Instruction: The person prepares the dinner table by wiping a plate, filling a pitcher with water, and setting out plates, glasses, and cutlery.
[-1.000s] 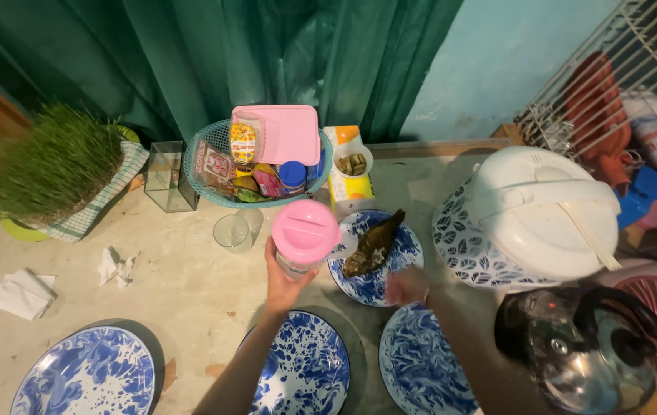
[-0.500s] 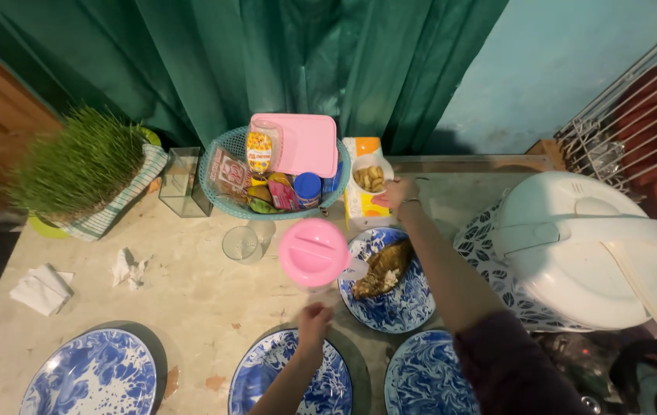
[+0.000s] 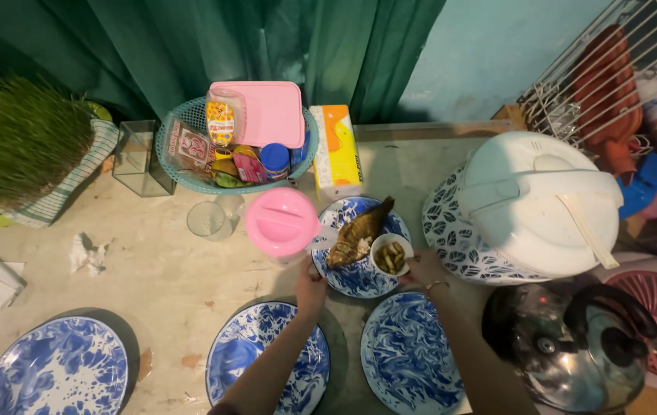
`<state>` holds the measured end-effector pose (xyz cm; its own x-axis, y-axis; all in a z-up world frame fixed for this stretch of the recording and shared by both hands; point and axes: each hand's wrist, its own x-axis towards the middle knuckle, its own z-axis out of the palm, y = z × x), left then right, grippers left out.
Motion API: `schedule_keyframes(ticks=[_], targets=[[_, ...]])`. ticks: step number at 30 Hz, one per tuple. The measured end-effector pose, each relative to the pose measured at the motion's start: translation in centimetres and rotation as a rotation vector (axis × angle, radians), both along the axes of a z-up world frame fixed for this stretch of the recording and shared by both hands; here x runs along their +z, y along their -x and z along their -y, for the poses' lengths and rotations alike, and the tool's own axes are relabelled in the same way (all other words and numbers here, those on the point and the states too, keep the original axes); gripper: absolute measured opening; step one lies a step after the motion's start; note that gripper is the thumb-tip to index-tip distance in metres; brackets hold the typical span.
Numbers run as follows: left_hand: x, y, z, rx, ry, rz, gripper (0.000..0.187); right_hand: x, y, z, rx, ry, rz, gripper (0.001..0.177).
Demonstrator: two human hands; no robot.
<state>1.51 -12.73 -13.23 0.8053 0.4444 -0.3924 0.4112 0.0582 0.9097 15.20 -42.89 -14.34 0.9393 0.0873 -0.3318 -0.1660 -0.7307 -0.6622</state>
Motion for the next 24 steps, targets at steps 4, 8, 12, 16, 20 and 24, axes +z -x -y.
schedule_keyframes(ticks=[4,8,12,16,20,24], targets=[[-3.0,0.5,1.0,-0.008,-0.202,0.102,0.060,1.3,1.7,-1.9,-0.056,0.031,0.049,0.025],[-2.6,1.4,2.4,0.009,-0.137,0.052,0.063,4.9,2.7,-3.3,-0.136,0.131,0.135,0.027],[-1.0,2.3,3.8,0.051,0.086,-0.013,0.066,7.2,2.9,-3.5,-0.213,0.039,0.103,0.039],[-3.4,2.6,3.0,0.086,0.283,0.117,0.062,7.1,3.1,-2.3,-0.186,0.030,0.051,0.042],[-5.1,3.0,0.3,-0.015,0.491,0.147,0.058,4.5,3.7,0.0,-0.096,0.154,0.326,0.034],[-5.5,3.4,-0.8,-0.085,0.501,0.122,0.058,5.5,7.3,2.2,-0.105,0.280,0.222,0.030]])
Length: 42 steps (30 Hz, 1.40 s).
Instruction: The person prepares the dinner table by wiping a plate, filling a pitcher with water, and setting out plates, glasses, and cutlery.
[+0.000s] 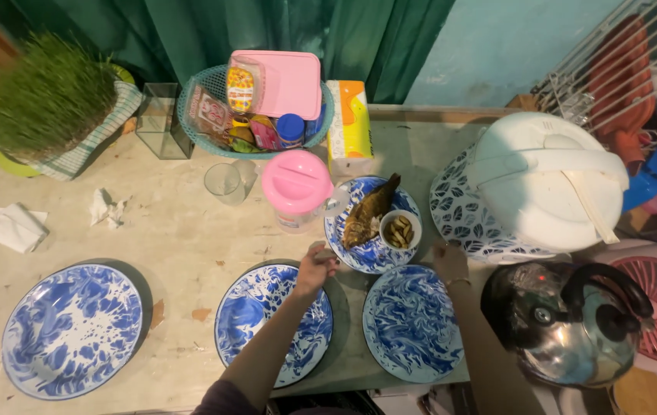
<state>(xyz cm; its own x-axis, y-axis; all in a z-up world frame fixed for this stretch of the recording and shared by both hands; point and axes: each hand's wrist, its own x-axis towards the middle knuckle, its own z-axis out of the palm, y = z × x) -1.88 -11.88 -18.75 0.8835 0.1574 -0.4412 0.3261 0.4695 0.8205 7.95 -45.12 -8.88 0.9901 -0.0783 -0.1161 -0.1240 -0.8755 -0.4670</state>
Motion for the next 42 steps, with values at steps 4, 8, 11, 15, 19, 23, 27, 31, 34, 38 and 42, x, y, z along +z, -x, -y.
schedule_keyframes(ticks=[4,8,11,15,19,23,27,31,34,38,42], targets=[[1.2,0.5,1.9,-0.052,0.024,0.008,0.056,-1.3,4.2,3.8,0.058,0.003,-0.051,0.025],[1.8,0.7,4.1,-0.058,-0.091,-0.030,0.053,-4.6,6.0,6.8,0.109,-0.149,-0.004,0.029],[0.3,0.7,5.3,-0.063,-0.065,0.048,0.048,-3.8,7.3,5.6,0.073,-0.202,-0.005,0.031],[3.4,1.8,4.9,-0.058,-0.050,0.130,0.056,-4.1,7.7,4.3,0.044,-0.296,0.004,0.030],[3.6,3.0,0.3,-0.004,-0.147,0.135,0.058,-5.6,7.3,4.0,0.117,-0.246,0.018,0.029],[9.8,9.2,-8.7,0.175,-0.901,0.294,0.048,-1.4,8.9,-0.3,0.288,0.045,0.420,0.023],[11.4,16.3,-15.0,0.359,-1.451,0.275,0.045,0.2,12.3,-6.7,0.289,-0.334,0.112,0.023],[8.1,18.9,-15.7,0.164,-1.206,-0.146,0.031,-2.2,14.7,-11.8,0.397,-0.643,-0.150,0.023],[6.3,18.9,-15.2,0.186,-1.105,-0.194,0.030,-1.4,15.5,-14.0,0.278,-0.763,-0.351,0.024],[6.6,19.3,-17.1,0.328,-0.989,-0.096,0.035,0.6,15.3,-15.8,0.336,-0.663,-0.310,0.024],[7.5,24.0,-25.4,0.696,-1.205,0.057,0.033,0.1,15.3,-18.5,0.357,-0.685,-0.317,0.024]])
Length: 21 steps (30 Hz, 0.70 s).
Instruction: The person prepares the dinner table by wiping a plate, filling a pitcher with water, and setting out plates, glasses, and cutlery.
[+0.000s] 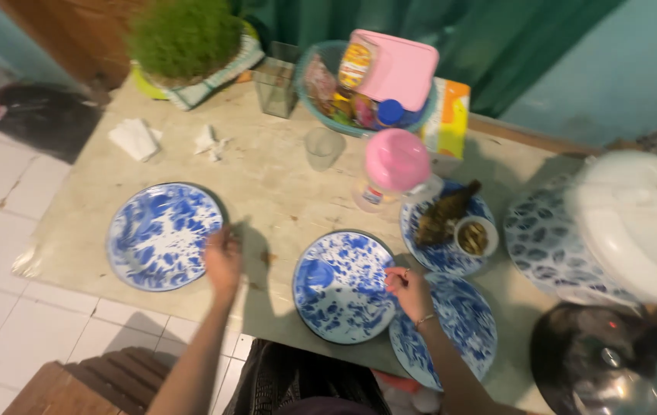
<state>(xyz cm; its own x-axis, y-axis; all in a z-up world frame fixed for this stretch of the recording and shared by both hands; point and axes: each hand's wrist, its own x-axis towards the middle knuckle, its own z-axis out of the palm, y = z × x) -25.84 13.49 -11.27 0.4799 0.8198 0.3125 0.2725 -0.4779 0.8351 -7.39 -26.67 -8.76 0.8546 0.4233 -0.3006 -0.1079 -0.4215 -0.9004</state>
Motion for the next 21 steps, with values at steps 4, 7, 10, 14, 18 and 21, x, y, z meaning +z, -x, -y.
schedule_keyframes(ticks=[4,7,10,14,18,21], targets=[[2.5,7.3,-10.3,0.273,-0.251,-0.208,0.051,-1.0,1.9,-5.6,0.128,-0.067,0.037,0.024],[-1.6,11.9,-17.6,0.410,-0.386,-0.400,0.063,-0.5,4.1,-11.5,0.191,-0.068,0.027,0.027],[-5.1,14.3,-21.4,0.378,-0.280,-0.407,0.073,0.7,5.9,-17.5,0.279,-0.006,0.072,0.025],[-6.8,14.3,-22.2,0.047,0.031,-0.396,0.077,-1.6,6.7,-24.5,0.290,-0.049,0.119,0.028],[-6.4,13.1,-17.2,-0.069,0.201,-0.248,0.073,-2.9,7.8,-29.3,0.198,0.024,0.236,0.050],[-2.6,12.4,-14.0,-0.160,0.390,-0.228,0.069,-3.1,8.2,-30.1,0.164,0.229,0.176,0.055]])
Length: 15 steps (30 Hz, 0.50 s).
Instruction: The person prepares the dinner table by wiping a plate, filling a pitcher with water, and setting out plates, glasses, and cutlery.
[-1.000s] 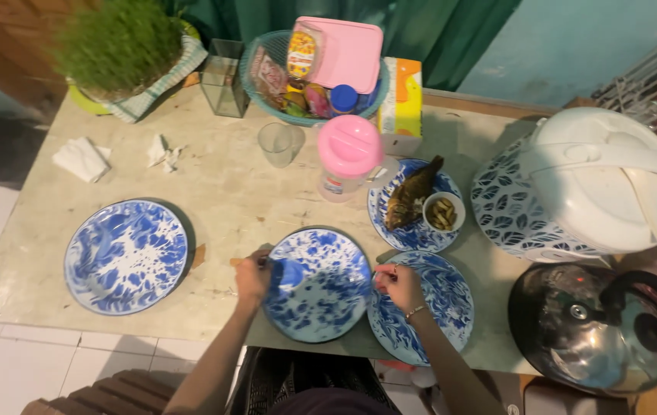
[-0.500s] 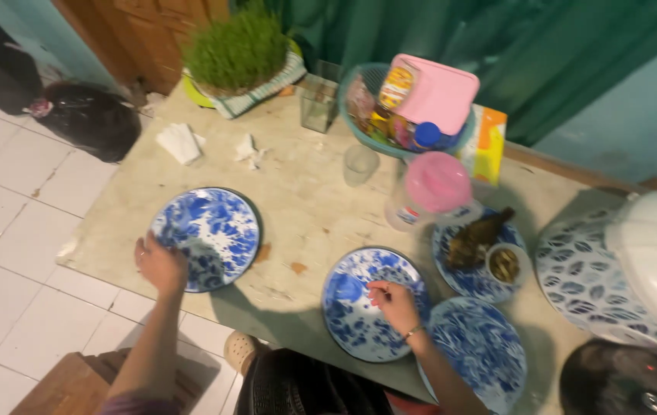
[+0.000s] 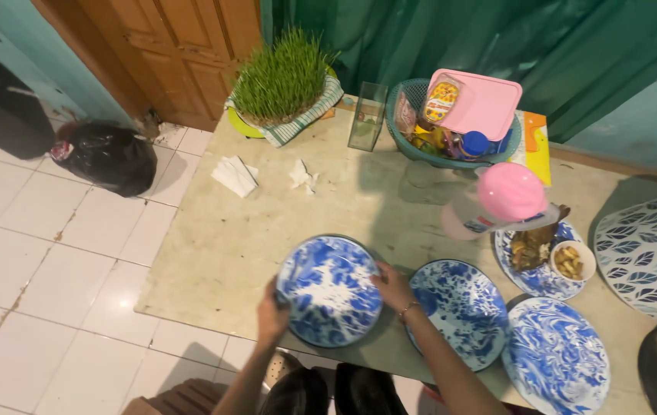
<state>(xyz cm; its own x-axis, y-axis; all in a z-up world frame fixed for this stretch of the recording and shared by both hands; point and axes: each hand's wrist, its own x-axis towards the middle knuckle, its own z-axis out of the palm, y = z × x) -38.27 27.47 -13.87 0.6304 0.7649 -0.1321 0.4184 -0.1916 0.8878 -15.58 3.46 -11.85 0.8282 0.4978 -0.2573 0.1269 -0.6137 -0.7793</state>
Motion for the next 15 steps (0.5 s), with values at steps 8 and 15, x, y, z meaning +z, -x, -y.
schedule_keyframes(ticks=[8,15], targets=[[1.8,-0.9,-2.0,-0.151,0.047,0.060,0.068,-0.2,-3.3,-0.7,0.103,0.328,0.011,0.045],[2.4,2.2,-11.9,0.043,0.393,0.153,0.052,4.8,-3.9,-13.3,0.229,-0.165,0.171,0.057]])
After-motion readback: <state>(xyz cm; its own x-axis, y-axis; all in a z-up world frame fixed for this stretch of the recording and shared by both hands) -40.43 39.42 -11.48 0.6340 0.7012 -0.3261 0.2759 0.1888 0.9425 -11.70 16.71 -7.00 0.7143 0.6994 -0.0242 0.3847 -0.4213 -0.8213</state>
